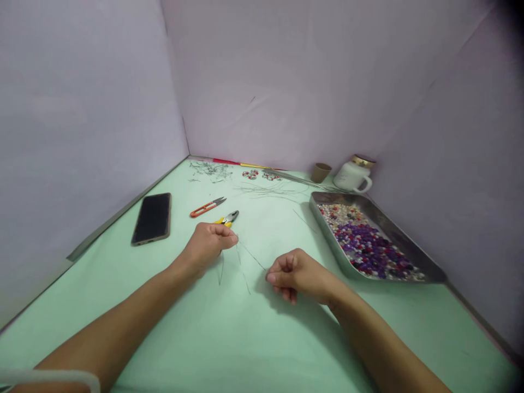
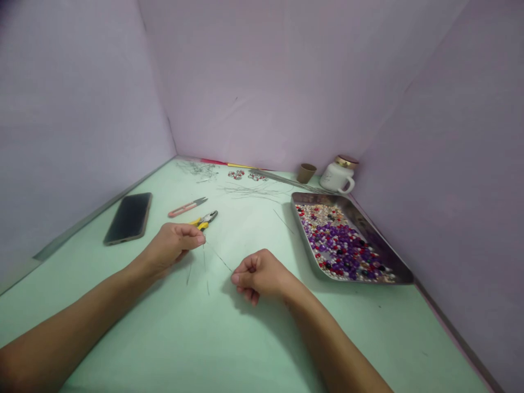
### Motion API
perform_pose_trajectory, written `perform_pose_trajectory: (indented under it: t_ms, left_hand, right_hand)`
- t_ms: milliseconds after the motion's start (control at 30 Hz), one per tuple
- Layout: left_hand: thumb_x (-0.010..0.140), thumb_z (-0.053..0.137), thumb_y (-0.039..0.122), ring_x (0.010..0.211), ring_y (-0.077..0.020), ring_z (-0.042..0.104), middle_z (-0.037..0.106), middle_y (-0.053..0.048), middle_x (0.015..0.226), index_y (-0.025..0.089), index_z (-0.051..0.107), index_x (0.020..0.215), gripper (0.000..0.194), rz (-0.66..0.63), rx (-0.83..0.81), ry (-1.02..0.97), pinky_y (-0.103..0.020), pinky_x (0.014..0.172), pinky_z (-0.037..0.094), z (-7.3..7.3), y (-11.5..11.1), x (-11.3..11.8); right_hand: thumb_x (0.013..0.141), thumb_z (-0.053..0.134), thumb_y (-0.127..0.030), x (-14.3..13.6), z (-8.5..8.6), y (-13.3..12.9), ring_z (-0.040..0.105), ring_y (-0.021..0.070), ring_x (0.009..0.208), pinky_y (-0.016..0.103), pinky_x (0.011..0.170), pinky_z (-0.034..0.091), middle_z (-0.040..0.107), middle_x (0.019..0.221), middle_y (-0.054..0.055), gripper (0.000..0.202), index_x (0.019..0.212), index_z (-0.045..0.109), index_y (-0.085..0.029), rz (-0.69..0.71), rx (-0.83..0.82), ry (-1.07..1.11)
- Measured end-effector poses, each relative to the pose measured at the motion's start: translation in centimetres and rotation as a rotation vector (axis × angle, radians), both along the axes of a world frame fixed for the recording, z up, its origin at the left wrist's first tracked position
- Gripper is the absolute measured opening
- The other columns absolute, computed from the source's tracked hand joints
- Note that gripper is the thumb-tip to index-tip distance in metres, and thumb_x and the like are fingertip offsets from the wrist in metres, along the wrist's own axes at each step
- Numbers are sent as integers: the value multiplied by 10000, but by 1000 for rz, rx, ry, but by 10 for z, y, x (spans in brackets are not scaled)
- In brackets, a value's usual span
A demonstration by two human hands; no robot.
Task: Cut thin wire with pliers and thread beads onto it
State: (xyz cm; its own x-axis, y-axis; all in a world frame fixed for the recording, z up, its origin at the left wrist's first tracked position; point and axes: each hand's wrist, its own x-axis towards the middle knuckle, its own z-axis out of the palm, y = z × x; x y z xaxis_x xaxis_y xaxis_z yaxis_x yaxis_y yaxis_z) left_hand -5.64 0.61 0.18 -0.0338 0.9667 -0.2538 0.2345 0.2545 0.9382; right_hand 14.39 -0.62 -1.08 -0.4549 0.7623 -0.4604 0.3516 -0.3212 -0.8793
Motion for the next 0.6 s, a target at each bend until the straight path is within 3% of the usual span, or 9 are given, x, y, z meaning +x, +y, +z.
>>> perform_pose_trajectory:
  t_ms: [167, 300, 400, 500, 600]
  left_hand:
    - [576, 630, 211, 344, -12, 210, 323, 82, 380, 129, 560, 557, 110, 12, -15, -92, -183, 368, 115, -1, 0, -2]
    - [607, 598, 216, 322, -3, 148, 255, 101, 386, 150, 451, 534, 177, 27, -45, -265, -172, 332, 68, 4, 7, -14]
    - [635, 558, 231, 308, -5, 127, 274, 96, 400, 169, 389, 537, 204, -55, -108, -365, -172, 310, 52, 9, 8, -19]
    - [651, 540, 216, 290, -2, 133, 365, 75, 407, 165, 406, 554, 173, -148, -181, -434, -167, 290, 56, 9, -1, -10]
    - [683, 537, 223, 268, 4, 149, 445, 52, 405, 155, 429, 557, 180, -215, -218, -504, -158, 274, 68, 5, -12, 5]
  right_hand:
    - [602, 608, -198, 15, 5, 2, 463, 57, 358, 161, 330, 391, 533, 453, -28, 95, 551, 574, -125, 145, -43, -100]
    - [588, 594, -146, 19, 1, 5, 455, 55, 346, 161, 348, 389, 515, 415, -32, 52, 549, 583, -115, 250, -93, -170]
    - [625, 617, -235, 8, -5, 6, 466, 57, 382, 167, 377, 398, 527, 459, -23, 130, 599, 585, -111, 77, 26, -38]
    - [678, 590, -366, -11, -11, 1, 504, 70, 455, 178, 395, 417, 601, 645, 26, 262, 730, 604, -110, -137, 155, 162]
    - [713, 543, -428, -30, -14, -11, 500, 72, 439, 173, 344, 387, 611, 704, 45, 329, 747, 609, -108, -109, 137, 260]
